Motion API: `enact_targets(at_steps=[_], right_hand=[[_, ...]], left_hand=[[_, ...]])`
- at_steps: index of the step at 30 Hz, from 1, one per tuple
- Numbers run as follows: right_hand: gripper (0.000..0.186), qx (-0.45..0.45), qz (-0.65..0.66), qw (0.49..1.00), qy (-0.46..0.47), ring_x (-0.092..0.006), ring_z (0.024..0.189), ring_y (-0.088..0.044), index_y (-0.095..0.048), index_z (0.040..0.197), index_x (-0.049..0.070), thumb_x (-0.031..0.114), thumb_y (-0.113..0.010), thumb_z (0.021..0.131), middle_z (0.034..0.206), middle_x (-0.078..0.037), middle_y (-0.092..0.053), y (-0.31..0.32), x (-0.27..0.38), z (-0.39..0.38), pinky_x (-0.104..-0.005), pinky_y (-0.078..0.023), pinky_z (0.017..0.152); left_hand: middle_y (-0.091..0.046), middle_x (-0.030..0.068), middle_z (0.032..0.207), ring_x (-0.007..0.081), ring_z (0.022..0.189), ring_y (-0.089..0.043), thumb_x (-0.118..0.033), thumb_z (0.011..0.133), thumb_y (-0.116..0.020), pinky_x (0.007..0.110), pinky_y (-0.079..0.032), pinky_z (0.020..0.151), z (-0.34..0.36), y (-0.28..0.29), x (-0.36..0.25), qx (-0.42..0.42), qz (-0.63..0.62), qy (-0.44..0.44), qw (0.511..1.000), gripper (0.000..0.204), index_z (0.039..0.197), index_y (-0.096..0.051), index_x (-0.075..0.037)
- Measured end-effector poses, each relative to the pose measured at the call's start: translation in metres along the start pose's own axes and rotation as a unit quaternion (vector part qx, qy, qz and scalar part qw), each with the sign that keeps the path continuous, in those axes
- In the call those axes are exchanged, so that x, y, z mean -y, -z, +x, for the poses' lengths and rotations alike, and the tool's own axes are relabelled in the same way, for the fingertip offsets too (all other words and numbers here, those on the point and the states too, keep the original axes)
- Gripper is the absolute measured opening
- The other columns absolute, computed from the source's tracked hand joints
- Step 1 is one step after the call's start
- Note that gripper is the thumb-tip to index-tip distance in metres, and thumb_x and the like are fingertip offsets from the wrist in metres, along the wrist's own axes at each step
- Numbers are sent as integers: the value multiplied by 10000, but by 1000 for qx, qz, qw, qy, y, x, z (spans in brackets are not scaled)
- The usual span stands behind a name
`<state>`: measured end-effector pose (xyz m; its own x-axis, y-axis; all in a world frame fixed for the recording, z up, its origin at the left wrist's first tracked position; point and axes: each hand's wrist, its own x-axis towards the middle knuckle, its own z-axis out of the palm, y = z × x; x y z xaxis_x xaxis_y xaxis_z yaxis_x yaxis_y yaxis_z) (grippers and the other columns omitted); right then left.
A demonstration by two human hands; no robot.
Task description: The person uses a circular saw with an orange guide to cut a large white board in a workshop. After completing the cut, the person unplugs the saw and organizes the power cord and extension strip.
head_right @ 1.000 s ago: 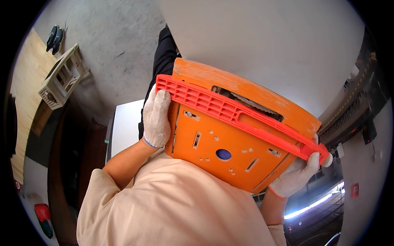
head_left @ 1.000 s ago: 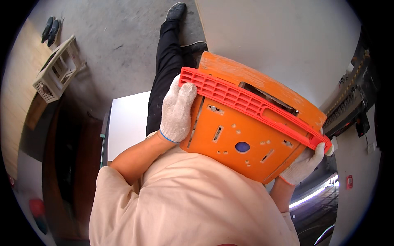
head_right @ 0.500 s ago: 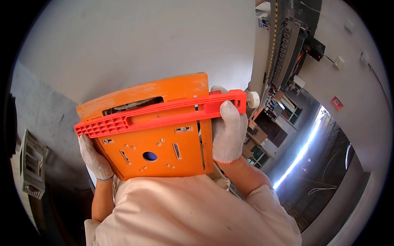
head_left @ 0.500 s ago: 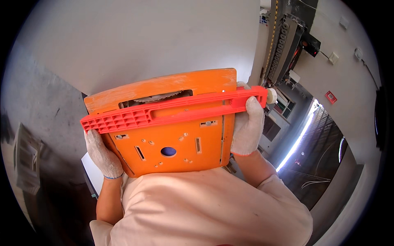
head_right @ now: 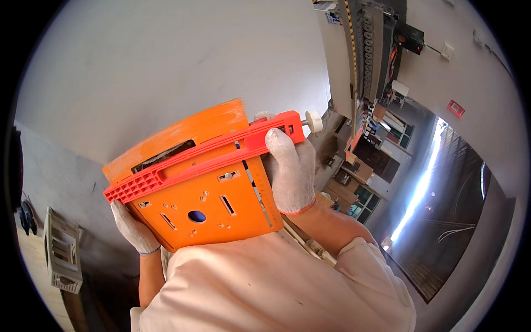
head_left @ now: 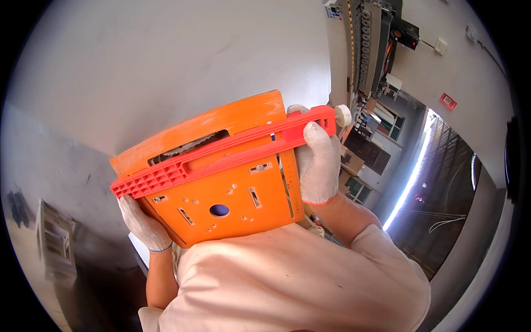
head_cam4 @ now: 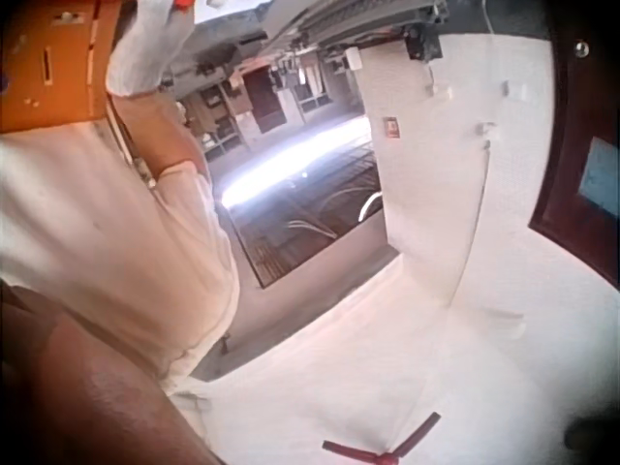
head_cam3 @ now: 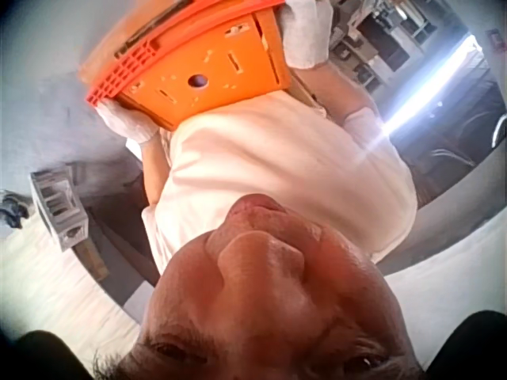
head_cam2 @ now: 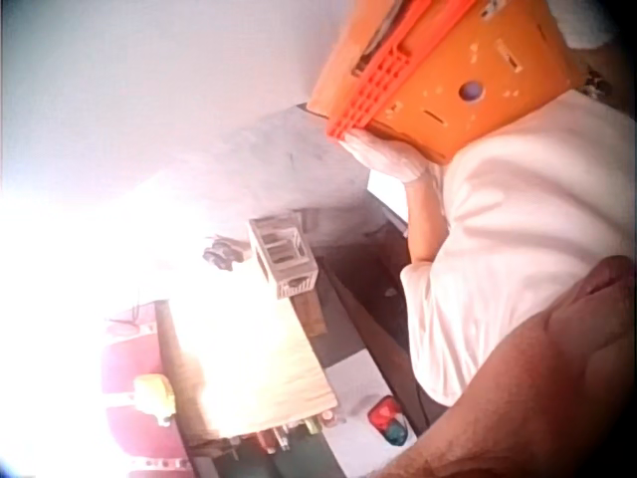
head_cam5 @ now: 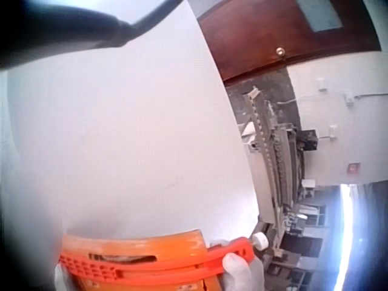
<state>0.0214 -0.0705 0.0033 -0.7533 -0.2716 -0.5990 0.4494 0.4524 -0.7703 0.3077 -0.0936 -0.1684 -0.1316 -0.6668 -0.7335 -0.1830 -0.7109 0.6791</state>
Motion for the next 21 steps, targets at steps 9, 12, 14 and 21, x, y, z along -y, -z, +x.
enact_targets(at_steps=[9, 12, 14, 21], right_hand=[[517, 5, -38, 999, -8, -229, 1168, -636, -575, 1359, -77, 312, -635, 1022, 1239, -138, -625, 7, -3, 1, -412, -525, 1060], [523, -3, -35, 999, -9, -223, 1163, -636, -575, 1363, -75, 318, -635, 1024, 1236, -133, -626, 7, -4, 1, -406, -526, 1058], [525, -8, -37, 999, -10, -222, 1163, -636, -575, 1365, -75, 320, -635, 1024, 1237, -133, -626, 6, -4, 1, -406, -526, 1059], [535, 1, -43, 999, -19, -229, 1171, -635, -571, 1377, -76, 327, -632, 1030, 1255, -143, -621, 6, -1, 1, -411, -524, 1072]], left_hand=[[-661, 103, 1273, 191, 1175, -619, -420, 1228, -349, 371, -490, 1069, 2, -4, -3, 14, 14, -30, 999, 527, 1338, -622, 17], [-661, 101, 1268, 184, 1175, -619, -430, 1227, -349, 365, -495, 1068, 2, -3, -2, 14, 8, -13, 1000, 529, 1335, -622, 10], [-661, 99, 1271, 177, 1179, -618, -436, 1226, -354, 359, -498, 1068, 1, -3, -1, 6, -18, -2, 1000, 529, 1341, -620, 7], [-658, 90, 1304, 168, 1204, -625, -438, 1225, -366, 352, -503, 1071, 2, -3, 1, 29, -54, -9, 998, 520, 1383, -599, -1]])
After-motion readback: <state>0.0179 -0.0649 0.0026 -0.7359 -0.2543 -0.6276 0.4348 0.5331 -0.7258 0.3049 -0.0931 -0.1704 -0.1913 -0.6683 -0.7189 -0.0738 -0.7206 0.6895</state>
